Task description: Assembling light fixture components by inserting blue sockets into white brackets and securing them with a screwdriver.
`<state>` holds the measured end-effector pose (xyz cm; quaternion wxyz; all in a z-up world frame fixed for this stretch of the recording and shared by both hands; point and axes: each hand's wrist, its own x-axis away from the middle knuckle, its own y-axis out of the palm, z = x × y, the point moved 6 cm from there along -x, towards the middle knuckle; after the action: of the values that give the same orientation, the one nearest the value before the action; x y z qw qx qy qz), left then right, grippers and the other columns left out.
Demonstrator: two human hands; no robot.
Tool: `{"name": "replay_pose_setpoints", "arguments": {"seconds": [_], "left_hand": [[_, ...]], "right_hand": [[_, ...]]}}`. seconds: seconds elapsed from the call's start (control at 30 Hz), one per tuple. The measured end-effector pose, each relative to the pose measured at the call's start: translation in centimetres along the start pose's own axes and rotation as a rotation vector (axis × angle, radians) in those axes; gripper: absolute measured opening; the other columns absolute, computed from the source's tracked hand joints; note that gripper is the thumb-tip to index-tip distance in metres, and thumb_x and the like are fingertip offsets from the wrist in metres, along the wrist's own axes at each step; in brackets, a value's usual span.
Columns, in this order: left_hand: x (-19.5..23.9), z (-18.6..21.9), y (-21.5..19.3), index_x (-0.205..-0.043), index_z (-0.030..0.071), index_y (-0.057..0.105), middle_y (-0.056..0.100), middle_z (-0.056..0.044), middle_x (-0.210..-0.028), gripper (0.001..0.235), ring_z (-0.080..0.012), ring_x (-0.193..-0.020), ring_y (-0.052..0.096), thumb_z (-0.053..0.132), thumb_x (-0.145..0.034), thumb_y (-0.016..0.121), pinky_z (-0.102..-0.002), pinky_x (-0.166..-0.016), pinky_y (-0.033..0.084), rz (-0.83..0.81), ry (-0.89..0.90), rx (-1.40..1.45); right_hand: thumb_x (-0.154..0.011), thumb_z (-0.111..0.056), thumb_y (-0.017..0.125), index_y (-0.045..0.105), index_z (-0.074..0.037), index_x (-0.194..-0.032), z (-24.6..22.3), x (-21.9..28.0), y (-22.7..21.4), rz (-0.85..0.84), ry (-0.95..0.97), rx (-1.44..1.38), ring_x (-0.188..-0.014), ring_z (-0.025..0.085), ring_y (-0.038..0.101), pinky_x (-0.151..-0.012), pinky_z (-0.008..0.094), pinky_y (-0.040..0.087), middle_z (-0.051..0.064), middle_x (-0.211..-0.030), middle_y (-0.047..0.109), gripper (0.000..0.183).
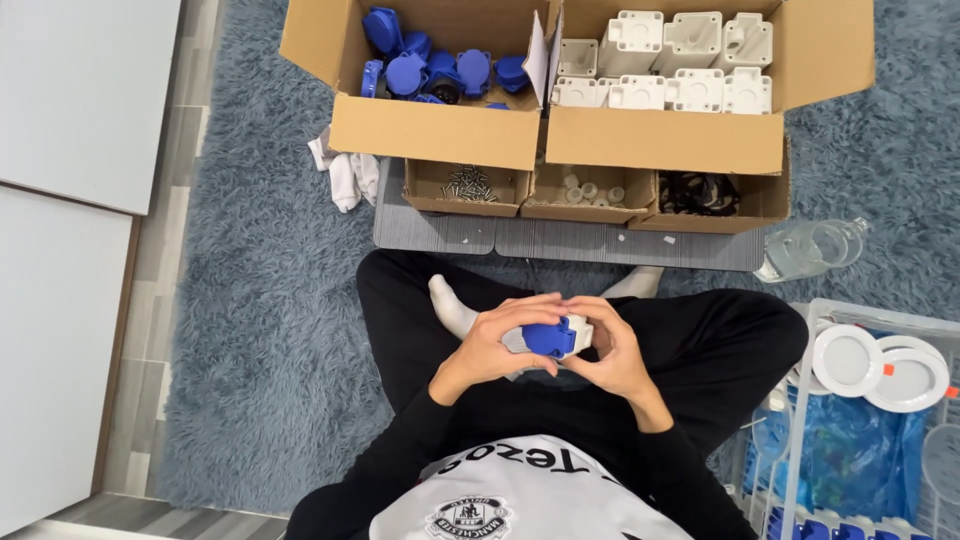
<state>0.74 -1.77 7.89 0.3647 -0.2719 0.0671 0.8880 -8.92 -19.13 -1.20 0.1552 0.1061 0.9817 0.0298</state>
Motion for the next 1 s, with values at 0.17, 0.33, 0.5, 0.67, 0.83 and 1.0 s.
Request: {"name": "replay_pose_setpoints", "arguments": {"seconds": [0.17,0.33,0.5,0.67,0.83,1.0], "left_hand": [[0.8,-0.9,0.3,-0.130,0.009,0.079,0.080,-0.014,-0.135,0.061,-0.0386,-0.138,0.068,0.038,-0.079,0.097,-0.046,-0.111,0.054,0.003,-0.017,-0.046],[2.2,-1.9,0.9,-0.133,0.007,0.078,0.076,-0.016,-0.142,0.059,-0.0422,-0.146,0.060,0.055,-0.097,0.078,-0.052,-0.119,0.047,-0.013,-0.088,0.069],[6.0,-6.8,1.4,-0.165,0.000,0.045,0.055,-0.029,-0.157,0.086,-0.0400,-0.148,0.051,0.035,-0.097,0.086,-0.057,-0.122,0.040,-0.008,-0.453,0.264],[7.6,-8.6,1.0,-0.158,0.007,0.054,0.064,-0.016,-0.145,0.086,-0.0254,-0.133,0.058,0.031,-0.086,0.095,-0.046,-0.116,0.046,0.121,-0.603,0.353],[9.2,-10.9,-0.6,-0.150,0.011,0.059,0.068,-0.006,-0.132,0.082,-0.0168,-0.117,0.063,0.032,-0.081,0.098,-0.033,-0.102,0.053,0.272,-0.692,0.389],[10.1,-11.3,-2.3,-0.146,0.013,0.062,0.071,-0.004,-0.121,0.067,-0.0121,-0.106,0.067,0.025,-0.087,0.091,-0.028,-0.091,0.060,0.420,-0.750,0.410]], "right_hand": [[-0.070,0.004,0.100,0.068,0.007,-0.134,0.1,-0.2,0.4,-0.006,-0.054,0.054,-0.118,0.033,0.075,-0.095,0.046,0.063,0.025,-0.134,0.067,0.071],[-0.066,-0.003,0.104,0.072,0.004,-0.130,-0.9,-0.7,1.2,-0.053,-0.156,0.242,-0.114,0.041,0.077,-0.094,0.050,0.062,0.024,-0.126,0.072,0.072],[-0.072,-0.007,0.101,0.076,0.002,-0.121,-4.4,-2.8,3.0,-0.072,-0.322,0.338,-0.120,0.051,0.075,-0.101,0.058,0.058,0.024,-0.124,0.080,0.056],[-0.078,-0.016,0.098,0.074,-0.004,-0.130,-6.7,-4.3,4.7,-0.178,-0.336,0.489,-0.126,0.048,0.071,-0.104,0.058,0.054,0.020,-0.132,0.076,0.058],[-0.077,-0.026,0.100,0.072,-0.001,-0.132,-11.2,-6.6,4.2,-0.280,-0.254,0.463,-0.129,0.046,0.070,-0.109,0.056,0.054,0.023,-0.138,0.074,0.067],[-0.078,-0.015,0.098,0.075,0.007,-0.119,-19.5,-7.9,2.2,-0.153,-0.526,0.504,-0.110,0.050,0.078,-0.097,0.060,0.062,0.026,-0.121,0.078,0.052]]}}
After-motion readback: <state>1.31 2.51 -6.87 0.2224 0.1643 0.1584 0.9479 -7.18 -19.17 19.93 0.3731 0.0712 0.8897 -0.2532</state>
